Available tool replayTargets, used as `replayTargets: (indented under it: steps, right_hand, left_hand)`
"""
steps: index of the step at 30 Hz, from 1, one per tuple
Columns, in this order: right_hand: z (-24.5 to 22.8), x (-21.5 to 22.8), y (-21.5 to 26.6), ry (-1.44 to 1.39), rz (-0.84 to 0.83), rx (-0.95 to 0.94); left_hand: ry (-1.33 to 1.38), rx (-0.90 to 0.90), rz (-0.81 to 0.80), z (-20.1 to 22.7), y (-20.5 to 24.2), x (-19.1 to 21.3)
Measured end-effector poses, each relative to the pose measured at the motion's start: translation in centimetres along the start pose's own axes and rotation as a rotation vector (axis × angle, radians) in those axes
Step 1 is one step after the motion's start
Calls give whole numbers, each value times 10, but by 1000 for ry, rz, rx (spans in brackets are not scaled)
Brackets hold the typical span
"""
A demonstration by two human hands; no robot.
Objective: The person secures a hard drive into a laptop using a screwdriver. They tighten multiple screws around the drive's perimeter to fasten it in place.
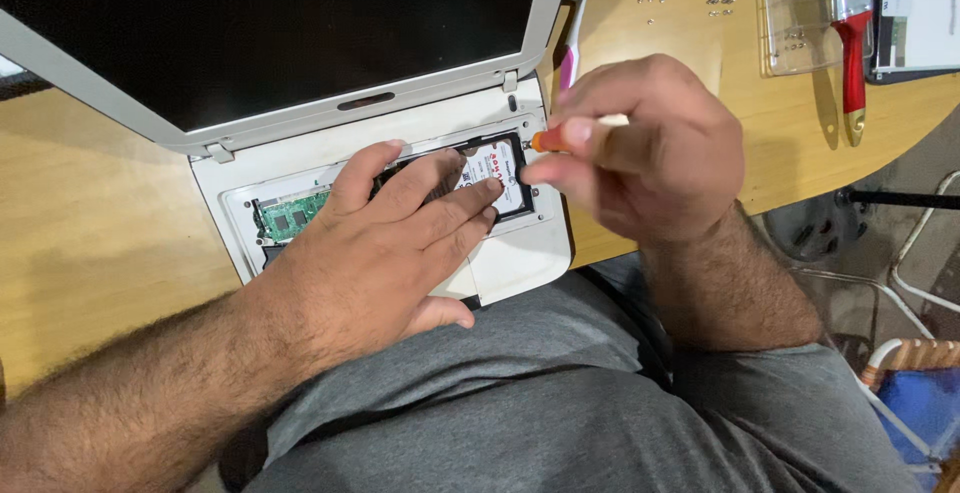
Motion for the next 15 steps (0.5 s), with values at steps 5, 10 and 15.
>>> replayTargets:
  steps: [5,10,15]
  right_hand:
    - [2,-2,0,-185,-122,32]
    - [8,4,-4,-161,28,40]
    - [11,-6,11,-288,-174,62]
  left_hand:
    - [-46,2,10,0,0,3]
    - [-33,-4,2,0,-1,2]
    - [-37,5,-11,0,0,1]
Point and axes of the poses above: each hand's wrist, its own y-axis away from the middle knuckle, its own x-axis out of the back of the hand, z = x × y, the point moved 7 cm from there along -y, towards the middle knuckle
